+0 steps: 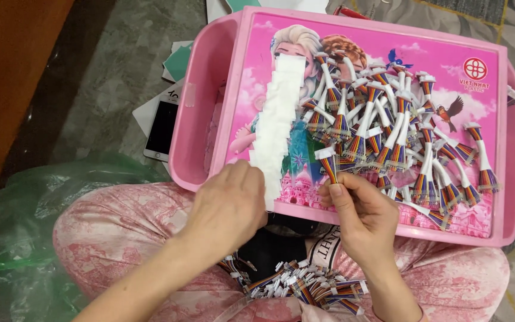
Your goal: Wrapping small ribbon cables with white adhesive strips on a pink tray.
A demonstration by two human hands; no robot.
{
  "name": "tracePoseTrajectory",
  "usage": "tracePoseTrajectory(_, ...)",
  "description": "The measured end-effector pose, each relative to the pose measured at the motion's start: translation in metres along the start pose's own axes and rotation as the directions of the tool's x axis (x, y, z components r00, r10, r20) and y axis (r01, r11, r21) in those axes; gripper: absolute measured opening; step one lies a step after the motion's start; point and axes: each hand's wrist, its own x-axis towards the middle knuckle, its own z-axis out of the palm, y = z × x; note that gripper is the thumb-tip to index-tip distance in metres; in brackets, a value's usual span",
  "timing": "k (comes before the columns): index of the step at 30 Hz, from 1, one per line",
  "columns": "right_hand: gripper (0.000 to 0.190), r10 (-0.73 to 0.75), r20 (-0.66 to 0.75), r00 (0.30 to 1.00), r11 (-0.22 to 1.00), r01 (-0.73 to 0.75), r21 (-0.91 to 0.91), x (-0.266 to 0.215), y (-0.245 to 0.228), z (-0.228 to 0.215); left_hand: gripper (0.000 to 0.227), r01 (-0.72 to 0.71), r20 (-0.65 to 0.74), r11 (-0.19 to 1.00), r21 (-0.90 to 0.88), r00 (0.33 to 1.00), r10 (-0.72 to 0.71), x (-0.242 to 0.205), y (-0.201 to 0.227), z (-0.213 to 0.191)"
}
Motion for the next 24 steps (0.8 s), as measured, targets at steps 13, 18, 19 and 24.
tracePoseTrajectory(13,0.008,-0.173,-0.039,0.984,0.985,0.173,-0.003,0.005,-0.007,0.007,0.01,0.155,-0.041,0.988,-0.013,0.987,-0.156,0.005,-0.013,-0.013)
tracePoseTrajectory(18,0.008,-0.16,-0.037,0.986,0.987,0.16,-0.015,0.005,-0.008,0.008,0.013,0.017,-0.195,0.977,0.21,0.98,0.025,0.008,-0.01,-0.004)
tracePoseTrajectory(19,0.008,-0.16,-0.038,0.986,0.987,0.16,-0.016,0.005,-0.007,0.008,0.013,0.016,-0.195,0.978,0.21,0.98,0.026,0.008,-0.011,-0.007)
tracePoseTrajectory(24,0.007,-0.159,-0.047,0.986,0.987,0.159,-0.006,0.005,-0.01,0.009,0.007,0.038,-0.203,0.999,0.016,0.979,-0.034,0.002,-0.024,-0.006)
